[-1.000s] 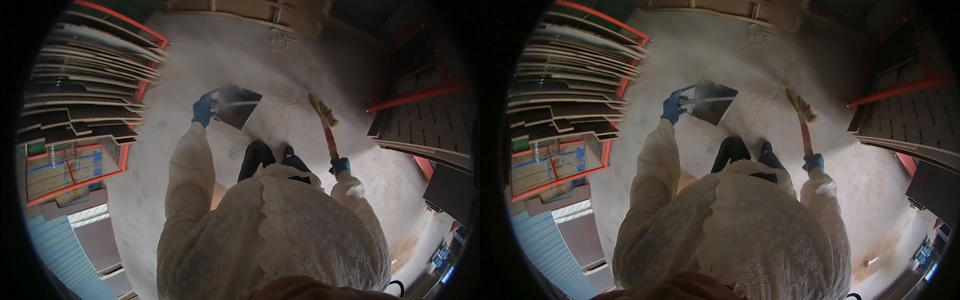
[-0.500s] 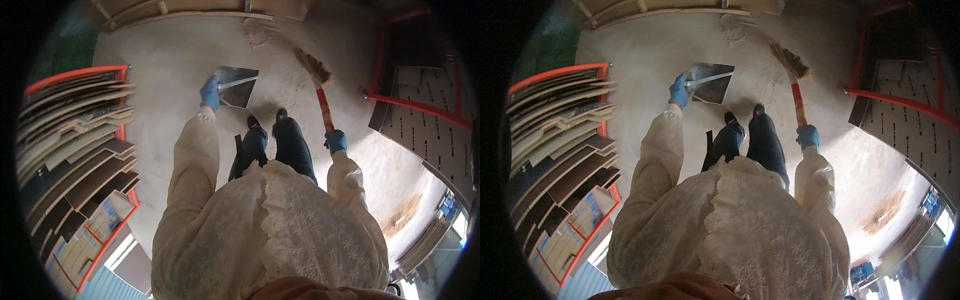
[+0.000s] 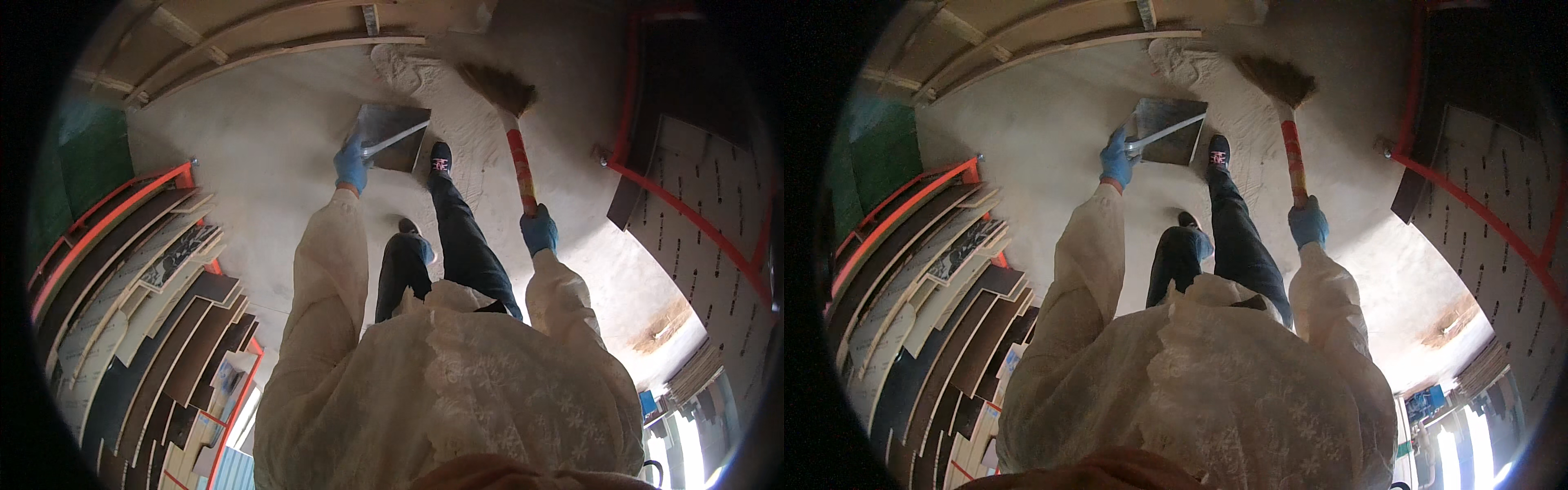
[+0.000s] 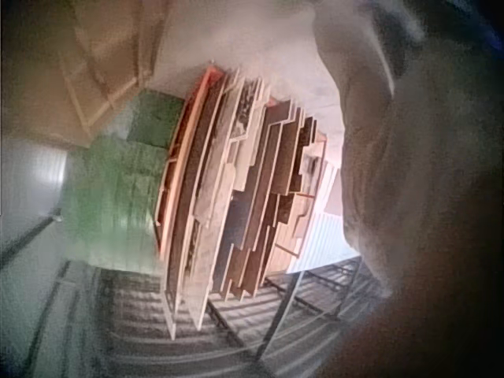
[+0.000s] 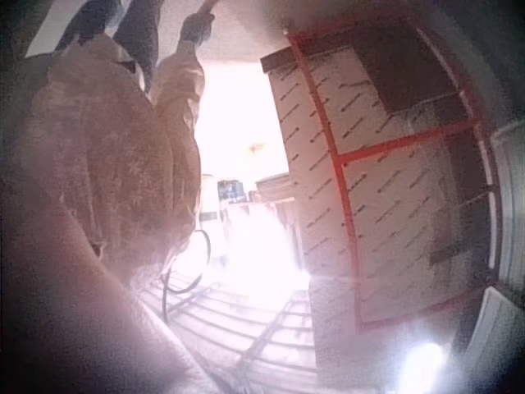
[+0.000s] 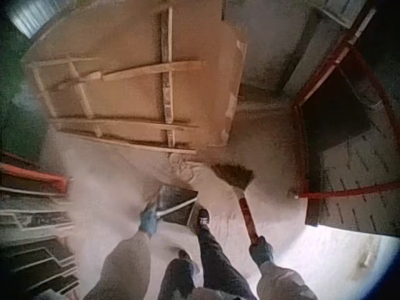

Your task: The person sweeps sawdust and debris from a concrete floor using a broom and dustpan, then walks to a green bin and disposes of the collected material. The person continues sweeping additional areas and walks through the workshop carrying the tools.

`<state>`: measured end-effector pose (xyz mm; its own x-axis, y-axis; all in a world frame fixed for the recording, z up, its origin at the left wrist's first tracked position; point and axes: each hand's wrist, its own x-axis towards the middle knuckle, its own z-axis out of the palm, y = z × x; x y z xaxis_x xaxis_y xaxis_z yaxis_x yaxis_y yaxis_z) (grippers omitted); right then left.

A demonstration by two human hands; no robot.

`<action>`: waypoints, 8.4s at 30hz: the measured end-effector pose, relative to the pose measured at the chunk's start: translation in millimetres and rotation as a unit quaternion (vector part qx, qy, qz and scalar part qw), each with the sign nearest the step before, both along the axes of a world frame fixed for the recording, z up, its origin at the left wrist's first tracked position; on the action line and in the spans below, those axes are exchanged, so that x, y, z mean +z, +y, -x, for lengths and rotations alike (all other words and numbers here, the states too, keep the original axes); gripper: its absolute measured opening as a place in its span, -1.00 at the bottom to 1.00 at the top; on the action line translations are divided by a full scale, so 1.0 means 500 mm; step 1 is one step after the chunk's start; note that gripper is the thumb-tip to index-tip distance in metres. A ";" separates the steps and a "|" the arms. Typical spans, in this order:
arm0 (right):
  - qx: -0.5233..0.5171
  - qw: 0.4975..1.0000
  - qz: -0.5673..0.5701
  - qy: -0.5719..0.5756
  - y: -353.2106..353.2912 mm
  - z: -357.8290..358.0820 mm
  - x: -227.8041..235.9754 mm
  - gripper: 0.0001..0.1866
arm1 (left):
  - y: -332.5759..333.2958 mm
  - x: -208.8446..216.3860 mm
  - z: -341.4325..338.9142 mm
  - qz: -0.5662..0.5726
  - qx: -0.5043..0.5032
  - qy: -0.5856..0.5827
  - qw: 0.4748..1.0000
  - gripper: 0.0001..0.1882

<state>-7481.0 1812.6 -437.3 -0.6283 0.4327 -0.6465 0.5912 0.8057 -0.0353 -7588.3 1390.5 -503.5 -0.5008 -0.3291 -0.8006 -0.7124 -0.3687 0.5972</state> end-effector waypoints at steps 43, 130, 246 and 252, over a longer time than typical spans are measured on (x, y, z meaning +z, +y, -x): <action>-0.339 0.891 0.275 -0.123 -0.002 -0.019 -0.179 -0.54 | 0.084 -0.101 0.182 -0.004 0.116 0.030 0.993 -0.74; -0.322 0.922 0.213 0.031 -0.128 -0.322 -0.024 -0.66 | 0.045 -0.003 -0.164 0.037 -0.094 0.354 0.930 -0.96; 0.050 0.996 0.051 -0.050 -0.051 0.097 -0.287 -0.51 | -0.380 0.068 -0.369 -0.196 0.247 0.140 0.938 -0.91; 0.090 0.995 0.031 -0.019 -0.046 -0.004 -0.178 -0.49 | -0.397 0.069 -0.398 -0.132 0.120 0.181 0.967 -0.94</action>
<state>-7478.9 1789.8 -526.3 -0.6672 0.2739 -0.6926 0.4390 0.8959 -0.0687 -7389.1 1192.0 -468.9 -0.6991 -0.2783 -0.6586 -0.3488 -0.6713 0.6540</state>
